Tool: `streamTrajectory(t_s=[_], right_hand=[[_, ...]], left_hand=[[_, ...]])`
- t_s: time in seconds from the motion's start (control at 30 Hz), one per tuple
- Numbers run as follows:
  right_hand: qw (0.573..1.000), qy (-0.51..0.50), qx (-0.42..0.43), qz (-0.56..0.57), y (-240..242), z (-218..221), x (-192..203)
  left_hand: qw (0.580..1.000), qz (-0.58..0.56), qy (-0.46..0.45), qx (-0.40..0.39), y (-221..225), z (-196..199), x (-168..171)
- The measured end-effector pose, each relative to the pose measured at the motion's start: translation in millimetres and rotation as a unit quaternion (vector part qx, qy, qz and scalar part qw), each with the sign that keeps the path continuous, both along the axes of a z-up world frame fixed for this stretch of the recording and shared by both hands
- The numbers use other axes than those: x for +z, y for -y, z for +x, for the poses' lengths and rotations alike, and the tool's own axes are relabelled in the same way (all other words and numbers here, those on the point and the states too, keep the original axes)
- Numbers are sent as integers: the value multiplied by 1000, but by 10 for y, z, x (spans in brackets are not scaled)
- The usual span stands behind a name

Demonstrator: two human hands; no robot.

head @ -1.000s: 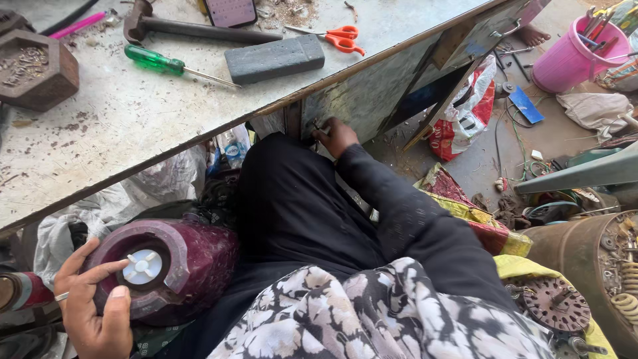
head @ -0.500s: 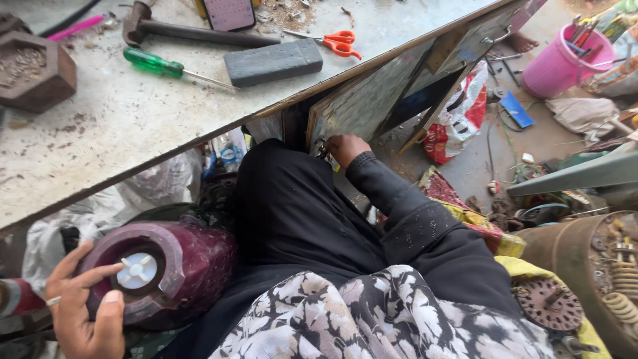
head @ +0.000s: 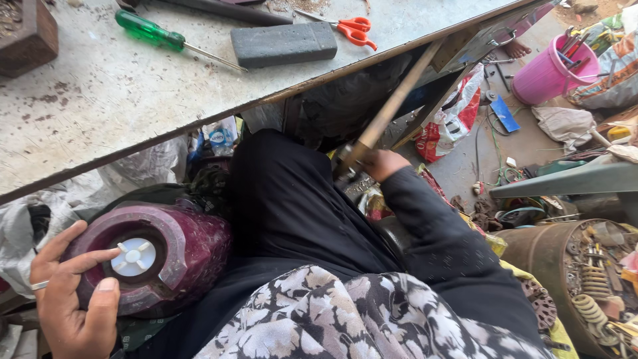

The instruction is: The person disassembles a maroon electric kettle, trims internal wires with scissors, and reassembles the body using a screwdriver. The person handles the kettle body, wires, scissors, and screwdriver throughout the process.

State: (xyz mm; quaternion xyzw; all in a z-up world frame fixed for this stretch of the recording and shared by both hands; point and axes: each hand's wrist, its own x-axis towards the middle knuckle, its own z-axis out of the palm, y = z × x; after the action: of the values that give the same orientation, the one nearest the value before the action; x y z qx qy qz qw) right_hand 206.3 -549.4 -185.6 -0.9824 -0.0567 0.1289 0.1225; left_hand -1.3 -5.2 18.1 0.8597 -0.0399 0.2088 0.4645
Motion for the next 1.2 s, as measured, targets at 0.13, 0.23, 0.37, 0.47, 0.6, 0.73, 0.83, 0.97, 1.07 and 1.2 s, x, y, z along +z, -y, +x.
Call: streamTrajectory(t_s=[0.13,0.23,0.37,0.47,0.6,0.73,0.83,0.97,1.07,1.2], right_hand=[[993,-96,-58,-26,563,-311,238],[977,23,-189,-100,852,-593,1002],[956,261,-133,26,632,-706,2012],[939,309,13,153,278,-430,2282],[955,213,-51,203,-164,489,1681],[953,263,-102,111,-191,1287,738],[941,322,-90,51,-70,1746,158],[881,363,-236,189,47,2070,-230],[833,369,-284,297,23,2281,-322],[811,327,-310,373,-76,2507,-340]], left_hand=[[1000,-7,-7,-4,4,32,-22],[1000,-2,5,-7,24,61,-35],[1000,-2,2,-14,65,116,-50],[999,0,10,-33,114,183,-44],[998,13,24,-58,157,260,-41],[998,-4,17,-60,187,332,-65],[998,-13,20,-59,164,369,-149],[998,-32,29,-54,-1,390,-440],[993,30,60,-100,-322,538,-788],[989,63,81,-108,-773,594,-1246]])
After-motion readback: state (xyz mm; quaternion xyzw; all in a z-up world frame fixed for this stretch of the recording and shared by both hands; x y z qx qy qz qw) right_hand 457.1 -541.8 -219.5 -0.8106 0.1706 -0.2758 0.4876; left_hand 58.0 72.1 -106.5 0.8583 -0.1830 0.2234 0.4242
